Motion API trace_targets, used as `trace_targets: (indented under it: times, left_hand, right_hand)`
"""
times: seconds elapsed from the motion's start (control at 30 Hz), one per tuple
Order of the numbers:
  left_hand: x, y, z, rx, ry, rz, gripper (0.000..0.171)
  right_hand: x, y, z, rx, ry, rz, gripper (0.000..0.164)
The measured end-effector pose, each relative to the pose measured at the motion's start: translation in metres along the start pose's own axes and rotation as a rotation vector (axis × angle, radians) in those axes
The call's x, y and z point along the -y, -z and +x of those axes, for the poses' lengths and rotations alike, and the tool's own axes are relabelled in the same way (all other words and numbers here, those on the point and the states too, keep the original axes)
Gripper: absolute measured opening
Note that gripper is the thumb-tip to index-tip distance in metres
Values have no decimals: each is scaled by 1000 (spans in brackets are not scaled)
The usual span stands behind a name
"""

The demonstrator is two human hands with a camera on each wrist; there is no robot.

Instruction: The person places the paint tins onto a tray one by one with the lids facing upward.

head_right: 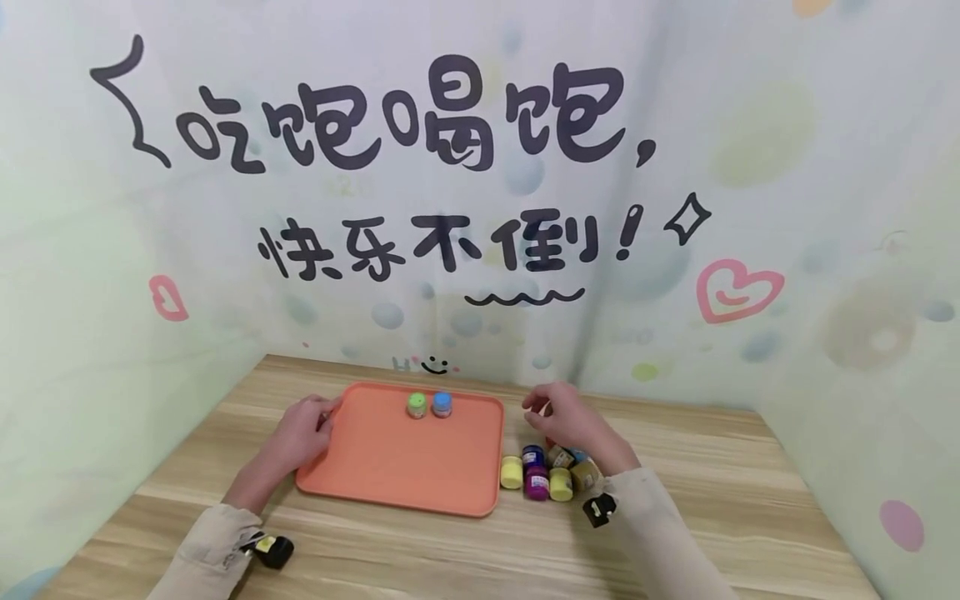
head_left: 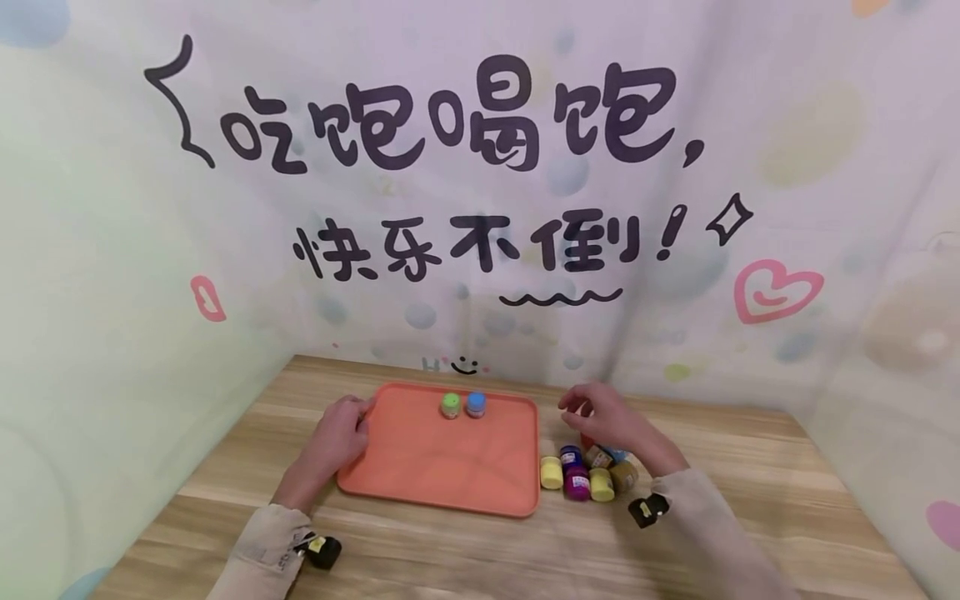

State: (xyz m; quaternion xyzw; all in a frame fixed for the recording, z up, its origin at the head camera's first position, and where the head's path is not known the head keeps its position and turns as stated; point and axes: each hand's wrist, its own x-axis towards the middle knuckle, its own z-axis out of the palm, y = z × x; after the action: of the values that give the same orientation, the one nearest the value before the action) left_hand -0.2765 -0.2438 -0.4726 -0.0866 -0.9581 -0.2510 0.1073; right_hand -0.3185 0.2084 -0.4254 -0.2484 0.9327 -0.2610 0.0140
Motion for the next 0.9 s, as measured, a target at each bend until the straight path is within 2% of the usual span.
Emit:
trace_targets:
  times: [0.2,0.47,0.7,0.9]
  left_hand:
    - [0,0,1,-11,-16,6,43]
    - [1,-1,1,-6,-7,-4,43]
    - [1,-2,1,-10,-11,0,43]
    - [0,-1,2,4,12,-7,44]
  right_hand:
    - [-9,14,-18,30,0,19,22]
    - [-41,16,-33,38,56,9,18]
    - [-50,15,-39,66,47,19,20]
    - [-55,11,-38,64,102,38,28]
